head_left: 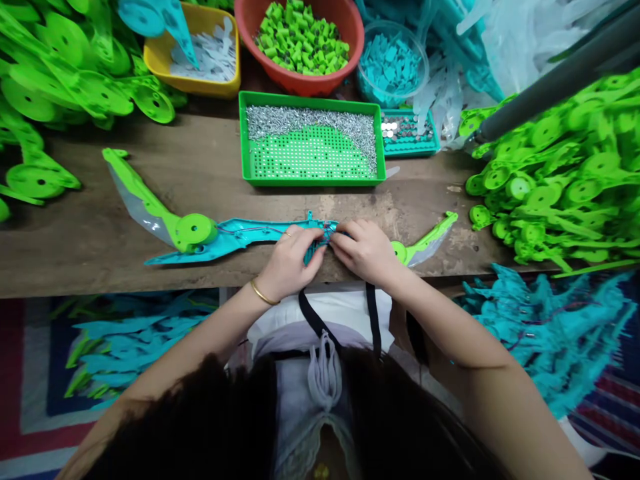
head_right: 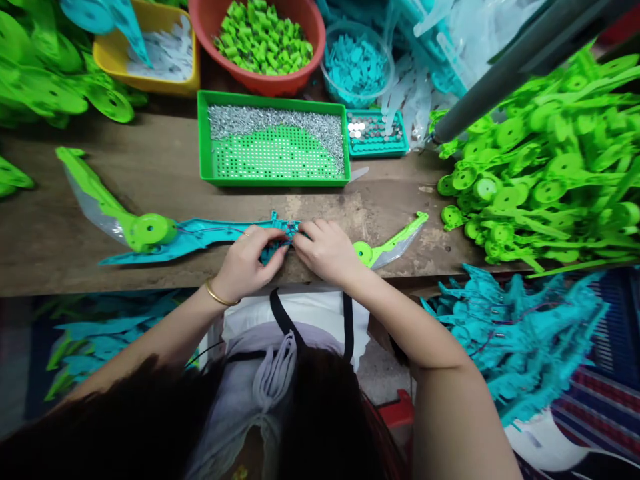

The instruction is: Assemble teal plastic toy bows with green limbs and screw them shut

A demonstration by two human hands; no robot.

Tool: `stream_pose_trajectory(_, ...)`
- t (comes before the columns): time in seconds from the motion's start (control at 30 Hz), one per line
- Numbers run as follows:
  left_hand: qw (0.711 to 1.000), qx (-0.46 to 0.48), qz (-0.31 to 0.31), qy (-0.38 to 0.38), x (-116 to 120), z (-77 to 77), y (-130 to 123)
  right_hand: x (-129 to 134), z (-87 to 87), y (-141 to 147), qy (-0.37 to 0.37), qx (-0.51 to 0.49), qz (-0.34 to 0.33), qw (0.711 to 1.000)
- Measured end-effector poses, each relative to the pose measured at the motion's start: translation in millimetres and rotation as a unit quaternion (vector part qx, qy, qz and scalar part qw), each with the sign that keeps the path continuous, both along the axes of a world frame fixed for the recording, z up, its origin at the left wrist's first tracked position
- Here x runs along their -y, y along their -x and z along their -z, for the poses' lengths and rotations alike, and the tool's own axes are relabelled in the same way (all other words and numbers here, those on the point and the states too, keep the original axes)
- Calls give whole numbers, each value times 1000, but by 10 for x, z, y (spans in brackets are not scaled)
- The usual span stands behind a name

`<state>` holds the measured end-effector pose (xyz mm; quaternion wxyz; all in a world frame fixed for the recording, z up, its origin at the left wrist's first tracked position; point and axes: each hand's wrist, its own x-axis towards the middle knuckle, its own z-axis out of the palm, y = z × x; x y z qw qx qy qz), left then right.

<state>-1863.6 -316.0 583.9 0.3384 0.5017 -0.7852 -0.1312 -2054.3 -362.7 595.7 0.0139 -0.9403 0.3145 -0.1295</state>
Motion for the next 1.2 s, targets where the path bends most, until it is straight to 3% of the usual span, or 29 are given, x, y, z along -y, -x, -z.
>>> stream_pose_trajectory(0.1,1000,-4,26,5,-1,10,-37,-39,18,-17,3,10,32,999)
stream_pose_trajectory(0.23,1000,17,9,5,32,14,-52,-78,-6,-56,-25,0,79,997)
stream_pose_trajectory(0.37,993,111,33,34,110,-26,-6,-73,-29,-61,-61,-2,106,992)
stream_pose_trajectory(0.5,973,224,37,36,178,-97,74,-64,-29,24,-101,61,93,989)
stream_pose_trajectory(0.7,956,289,45,15,232,-186,137,-119,-33,121,-55,67,168,982)
stream_pose_trajectory(0.83,958,279,73,-5,269,-195,133,-139,-6,103,-76,73,184,977)
stream_pose_trajectory(1.03,976,189,93,-57,328,-160,107,-131,8,85,-99,81,183,975)
stream_pose_trajectory(1.2,978,184,90,-35,314,-103,109,-124,-7,72,-108,79,183,974)
